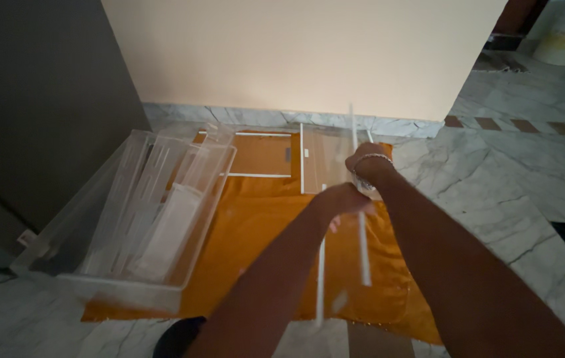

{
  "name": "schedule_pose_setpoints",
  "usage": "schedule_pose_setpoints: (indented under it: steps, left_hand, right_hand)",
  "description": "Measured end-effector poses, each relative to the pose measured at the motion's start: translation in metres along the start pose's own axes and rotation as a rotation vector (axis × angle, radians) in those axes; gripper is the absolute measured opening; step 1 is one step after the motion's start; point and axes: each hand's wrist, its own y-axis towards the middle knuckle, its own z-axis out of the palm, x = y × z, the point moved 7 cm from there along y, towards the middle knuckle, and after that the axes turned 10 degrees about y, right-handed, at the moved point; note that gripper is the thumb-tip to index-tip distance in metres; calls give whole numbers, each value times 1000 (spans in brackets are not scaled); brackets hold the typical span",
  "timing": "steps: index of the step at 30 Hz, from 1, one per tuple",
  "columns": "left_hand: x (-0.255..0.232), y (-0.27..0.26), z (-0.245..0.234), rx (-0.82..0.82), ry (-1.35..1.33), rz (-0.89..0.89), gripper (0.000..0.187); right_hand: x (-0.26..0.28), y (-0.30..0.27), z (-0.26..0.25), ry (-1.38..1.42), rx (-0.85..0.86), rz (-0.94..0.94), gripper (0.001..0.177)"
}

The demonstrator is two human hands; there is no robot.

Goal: The person wipes a transparent plastic sheet with a white cloth while sitting on the floor. They repeatedly rub the surface and occasionally adjust the cloth.

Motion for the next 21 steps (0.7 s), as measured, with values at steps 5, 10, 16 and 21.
schedule_pose_setpoints:
  steps: [5, 10, 16, 21]
  left_hand:
    - [-4, 26, -24, -162, 453, 39, 43]
    - [13, 26, -45, -429, 561, 48, 33]
    - [18, 6, -62, -536, 591, 96, 30]
    - [16, 6, -64, -451, 621, 145, 30]
  right_hand:
    - [-22, -14, -5, 222, -31, 176, 41]
    - [-23, -34, -17, 327, -77, 280, 42]
    - [-30, -58, -21, 421, -104, 364, 46]
    - [-40, -66, -11, 428, -127, 310, 53]
